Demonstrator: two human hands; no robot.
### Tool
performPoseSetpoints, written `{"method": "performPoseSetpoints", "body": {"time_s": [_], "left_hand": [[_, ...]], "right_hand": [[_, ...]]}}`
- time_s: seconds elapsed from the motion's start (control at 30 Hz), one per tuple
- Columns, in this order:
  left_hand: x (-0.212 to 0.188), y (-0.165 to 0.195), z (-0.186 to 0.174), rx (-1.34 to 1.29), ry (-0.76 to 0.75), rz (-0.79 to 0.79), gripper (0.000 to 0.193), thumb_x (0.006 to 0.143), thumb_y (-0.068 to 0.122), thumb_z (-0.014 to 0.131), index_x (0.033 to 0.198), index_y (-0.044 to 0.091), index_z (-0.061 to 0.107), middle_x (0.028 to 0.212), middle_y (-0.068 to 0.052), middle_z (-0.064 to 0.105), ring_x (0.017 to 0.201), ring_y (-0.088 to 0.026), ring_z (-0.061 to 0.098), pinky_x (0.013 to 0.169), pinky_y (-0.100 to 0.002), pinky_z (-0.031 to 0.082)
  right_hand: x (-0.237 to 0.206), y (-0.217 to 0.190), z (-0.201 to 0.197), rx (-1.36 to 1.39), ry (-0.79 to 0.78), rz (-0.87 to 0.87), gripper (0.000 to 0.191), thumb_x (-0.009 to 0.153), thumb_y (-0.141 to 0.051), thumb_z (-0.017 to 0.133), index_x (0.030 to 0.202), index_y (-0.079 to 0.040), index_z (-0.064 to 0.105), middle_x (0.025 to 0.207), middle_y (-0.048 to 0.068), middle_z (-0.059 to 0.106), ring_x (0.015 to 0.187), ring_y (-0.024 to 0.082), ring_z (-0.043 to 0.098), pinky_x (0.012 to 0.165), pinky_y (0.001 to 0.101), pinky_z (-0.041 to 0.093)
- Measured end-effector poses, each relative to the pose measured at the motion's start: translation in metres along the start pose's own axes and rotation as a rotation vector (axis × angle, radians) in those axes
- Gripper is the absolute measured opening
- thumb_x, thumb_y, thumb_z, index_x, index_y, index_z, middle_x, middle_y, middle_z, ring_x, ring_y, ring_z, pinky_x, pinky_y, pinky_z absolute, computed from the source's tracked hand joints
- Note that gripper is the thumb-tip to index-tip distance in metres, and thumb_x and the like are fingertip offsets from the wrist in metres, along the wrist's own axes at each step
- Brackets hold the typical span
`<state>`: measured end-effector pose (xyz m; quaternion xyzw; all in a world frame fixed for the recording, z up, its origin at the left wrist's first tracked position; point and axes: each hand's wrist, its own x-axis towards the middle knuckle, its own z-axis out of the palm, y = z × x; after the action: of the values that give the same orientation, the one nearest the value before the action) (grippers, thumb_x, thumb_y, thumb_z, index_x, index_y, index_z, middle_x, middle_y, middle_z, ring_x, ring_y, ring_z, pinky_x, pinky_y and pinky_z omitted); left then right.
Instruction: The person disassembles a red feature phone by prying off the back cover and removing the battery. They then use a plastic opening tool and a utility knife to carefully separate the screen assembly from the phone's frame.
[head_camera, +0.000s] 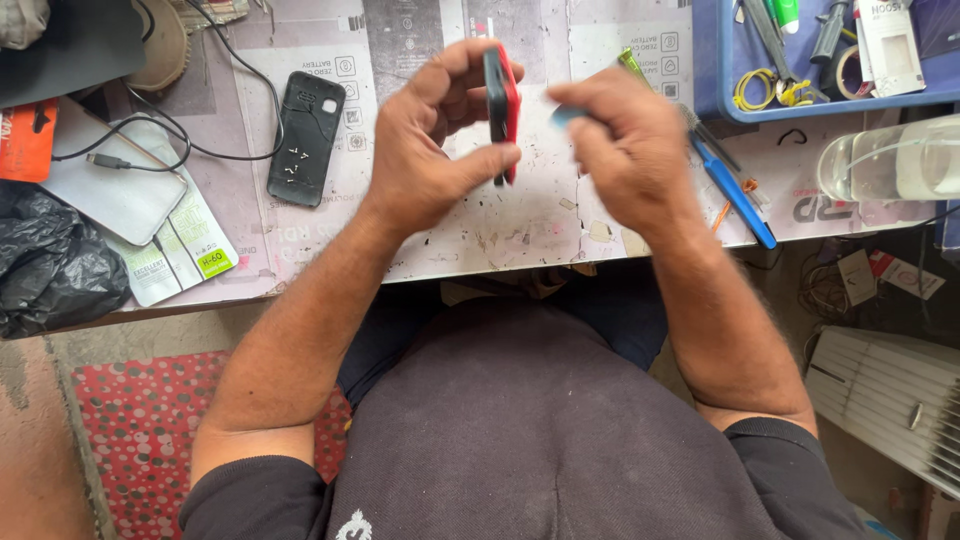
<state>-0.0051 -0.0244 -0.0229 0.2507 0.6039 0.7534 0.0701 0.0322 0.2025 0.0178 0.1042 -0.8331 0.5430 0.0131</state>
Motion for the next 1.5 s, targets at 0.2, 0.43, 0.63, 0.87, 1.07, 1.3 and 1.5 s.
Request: {"method": "performPoseSetpoints", "body": {"time_s": [0.2, 0.43, 0.63, 0.87, 1.07, 1.3, 1.5], "left_hand": [[-0.002, -0.003, 0.009, 0.514, -0.024, 0.278, 0.065, 0.089, -0.005, 0.084, 0.142, 0.021, 0.057, 0.138, -0.003, 0.063, 0.135, -0.021, 0.058, 0.121, -0.038, 0.051], [0.0, -0.004, 0.012, 0.685, -0.019, 0.295, 0.058, 0.087, -0.008, 0.082, 0.133, 0.021, 0.064, 0.136, 0.0, 0.062, 0.143, -0.026, 0.052, 0.125, -0.044, 0.049], [0.0, -0.008, 0.015, 0.709, -0.012, 0.321, 0.052, 0.092, 0.001, 0.087, 0.134, 0.016, 0.06, 0.134, -0.002, 0.065, 0.143, -0.028, 0.052, 0.122, -0.045, 0.05], [0.0, -0.018, 0.011, 0.843, -0.038, 0.363, 0.051, 0.096, 0.0, 0.085, 0.134, 0.023, 0.062, 0.141, -0.002, 0.059, 0.144, -0.025, 0.052, 0.122, -0.051, 0.046], [-0.005, -0.026, 0.011, 1.009, -0.056, 0.228, 0.058, 0.085, 0.003, 0.085, 0.131, 0.033, 0.068, 0.157, -0.01, 0.042, 0.152, -0.034, 0.037, 0.122, -0.072, 0.027], [-0.005, -0.031, 0.009, 1.026, -0.082, 0.092, 0.073, 0.083, 0.015, 0.089, 0.146, 0.019, 0.053, 0.162, -0.015, 0.033, 0.154, -0.034, 0.034, 0.127, -0.069, 0.024], [-0.007, -0.026, 0.008, 0.923, -0.121, 0.049, 0.086, 0.075, 0.012, 0.084, 0.151, 0.016, 0.045, 0.164, -0.021, 0.028, 0.155, -0.039, 0.032, 0.13, -0.055, 0.034]], "right_hand": [[-0.013, -0.015, -0.019, 0.245, 0.112, -0.069, 0.015, 0.108, 0.01, 0.07, 0.122, 0.005, 0.067, 0.097, 0.011, 0.072, 0.082, 0.013, 0.073, 0.073, 0.0227, 0.063], [-0.015, -0.023, -0.007, 0.199, 0.09, -0.042, 0.015, 0.107, 0.007, 0.073, 0.12, 0.004, 0.068, 0.1, 0.012, 0.073, 0.083, 0.013, 0.075, 0.072, 0.0224, 0.065], [-0.011, -0.02, -0.005, 0.157, 0.095, -0.056, 0.016, 0.105, 0.007, 0.074, 0.118, 0.003, 0.067, 0.096, 0.011, 0.073, 0.082, 0.012, 0.075, 0.07, 0.023, 0.065], [-0.015, -0.013, -0.001, 0.133, 0.097, -0.109, 0.007, 0.109, 0.005, 0.072, 0.115, 0.004, 0.068, 0.093, 0.012, 0.07, 0.078, 0.011, 0.073, 0.067, 0.0216, 0.063], [-0.014, 0.003, 0.004, 0.19, 0.142, 0.021, 0.009, 0.107, 0.003, 0.07, 0.115, 0.005, 0.067, 0.094, 0.011, 0.073, 0.081, 0.013, 0.074, 0.07, 0.025, 0.065], [-0.018, 0.02, 0.004, 0.423, 0.15, 0.253, 0.01, 0.102, 0.002, 0.069, 0.112, 0.005, 0.067, 0.091, 0.012, 0.074, 0.077, 0.015, 0.075, 0.068, 0.0268, 0.066], [-0.018, 0.026, 0.006, 0.454, 0.129, 0.283, 0.011, 0.101, 0.002, 0.068, 0.112, 0.006, 0.067, 0.089, 0.013, 0.074, 0.075, 0.015, 0.075, 0.066, 0.0269, 0.066]]}}
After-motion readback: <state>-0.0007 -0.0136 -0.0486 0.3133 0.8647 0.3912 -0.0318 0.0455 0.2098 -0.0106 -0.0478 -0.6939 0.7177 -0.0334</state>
